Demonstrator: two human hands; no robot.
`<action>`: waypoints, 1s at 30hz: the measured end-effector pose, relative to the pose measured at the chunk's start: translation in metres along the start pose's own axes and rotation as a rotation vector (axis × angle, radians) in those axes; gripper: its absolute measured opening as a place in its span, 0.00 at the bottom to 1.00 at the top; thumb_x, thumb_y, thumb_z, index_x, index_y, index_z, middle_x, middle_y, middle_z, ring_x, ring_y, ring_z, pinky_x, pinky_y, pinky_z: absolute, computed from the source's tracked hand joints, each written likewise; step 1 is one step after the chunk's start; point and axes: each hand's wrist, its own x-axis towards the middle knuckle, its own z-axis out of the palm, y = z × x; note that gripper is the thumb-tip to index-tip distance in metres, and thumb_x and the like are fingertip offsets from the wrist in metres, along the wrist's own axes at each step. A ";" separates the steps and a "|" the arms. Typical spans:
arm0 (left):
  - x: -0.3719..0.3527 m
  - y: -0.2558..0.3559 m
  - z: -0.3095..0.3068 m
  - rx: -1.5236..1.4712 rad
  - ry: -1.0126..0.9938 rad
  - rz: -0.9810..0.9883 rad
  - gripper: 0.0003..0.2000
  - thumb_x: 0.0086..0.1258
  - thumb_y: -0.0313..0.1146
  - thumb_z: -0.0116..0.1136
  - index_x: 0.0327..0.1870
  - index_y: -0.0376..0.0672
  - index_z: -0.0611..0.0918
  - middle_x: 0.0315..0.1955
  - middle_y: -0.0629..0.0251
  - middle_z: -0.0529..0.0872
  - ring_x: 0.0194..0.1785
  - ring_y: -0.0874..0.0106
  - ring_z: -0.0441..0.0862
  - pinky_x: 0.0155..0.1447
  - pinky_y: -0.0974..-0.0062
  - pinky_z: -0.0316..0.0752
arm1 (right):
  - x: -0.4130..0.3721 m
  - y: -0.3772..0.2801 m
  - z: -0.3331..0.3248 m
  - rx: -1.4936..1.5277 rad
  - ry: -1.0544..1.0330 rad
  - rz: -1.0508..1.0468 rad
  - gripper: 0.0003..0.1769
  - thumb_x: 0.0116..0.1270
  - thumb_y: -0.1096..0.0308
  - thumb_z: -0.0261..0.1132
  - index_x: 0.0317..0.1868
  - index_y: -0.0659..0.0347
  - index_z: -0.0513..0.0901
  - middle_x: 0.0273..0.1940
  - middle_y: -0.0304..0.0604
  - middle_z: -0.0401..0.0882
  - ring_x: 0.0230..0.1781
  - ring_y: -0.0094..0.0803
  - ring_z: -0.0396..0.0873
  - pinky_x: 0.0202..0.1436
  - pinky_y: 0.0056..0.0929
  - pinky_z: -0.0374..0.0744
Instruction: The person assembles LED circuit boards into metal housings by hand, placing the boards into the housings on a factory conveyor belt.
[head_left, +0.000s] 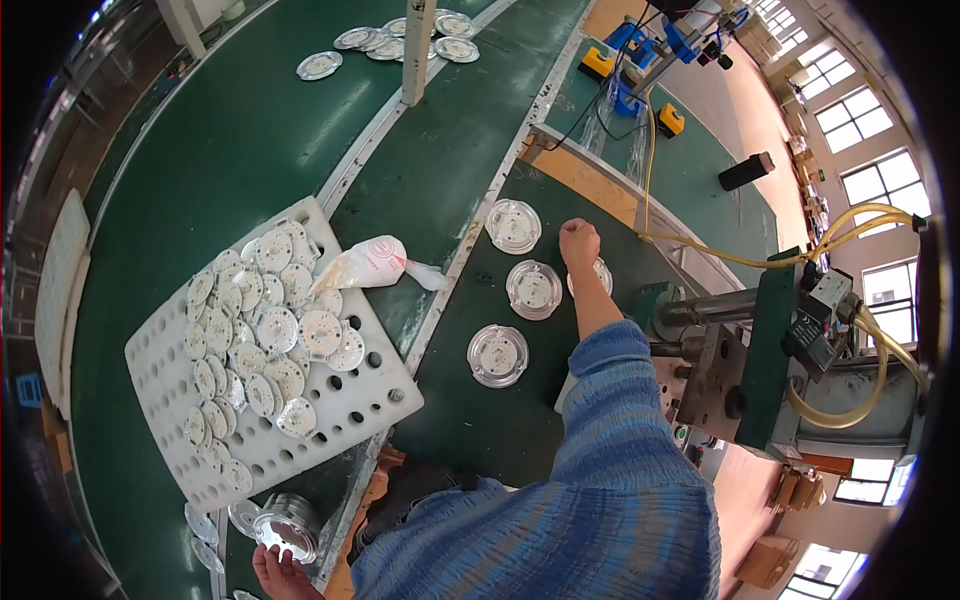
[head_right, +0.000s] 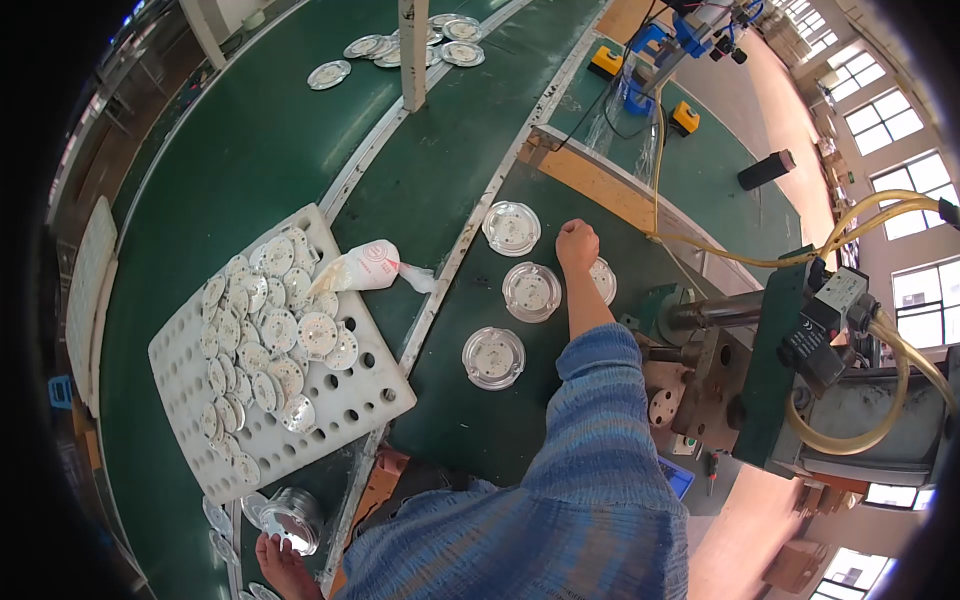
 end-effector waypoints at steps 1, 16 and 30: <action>0.000 0.001 0.001 0.035 -0.015 0.025 0.22 0.71 0.39 0.43 0.59 0.31 0.66 0.54 0.51 0.71 0.57 0.60 0.71 0.57 0.66 0.67 | 0.002 0.001 0.000 0.009 -0.014 -0.024 0.05 0.51 0.68 0.64 0.29 0.58 0.84 0.31 0.46 0.83 0.35 0.43 0.81 0.41 0.36 0.77; -0.001 0.003 0.011 0.196 -0.010 0.072 0.19 0.69 0.29 0.43 0.59 0.29 0.67 0.52 0.51 0.73 0.56 0.59 0.72 0.56 0.68 0.69 | 0.010 -0.006 0.017 -0.039 -0.072 -0.229 0.05 0.50 0.71 0.64 0.30 0.59 0.83 0.29 0.47 0.81 0.33 0.43 0.80 0.37 0.36 0.76; 0.041 -0.021 -0.023 0.402 -0.217 0.442 0.18 0.61 0.28 0.54 0.52 0.31 0.74 0.52 0.49 0.73 0.55 0.56 0.72 0.57 0.64 0.69 | -0.160 -0.087 -0.091 2.119 -0.940 0.362 0.05 0.65 0.67 0.60 0.34 0.57 0.73 0.29 0.32 0.68 0.29 0.22 0.67 0.34 0.21 0.69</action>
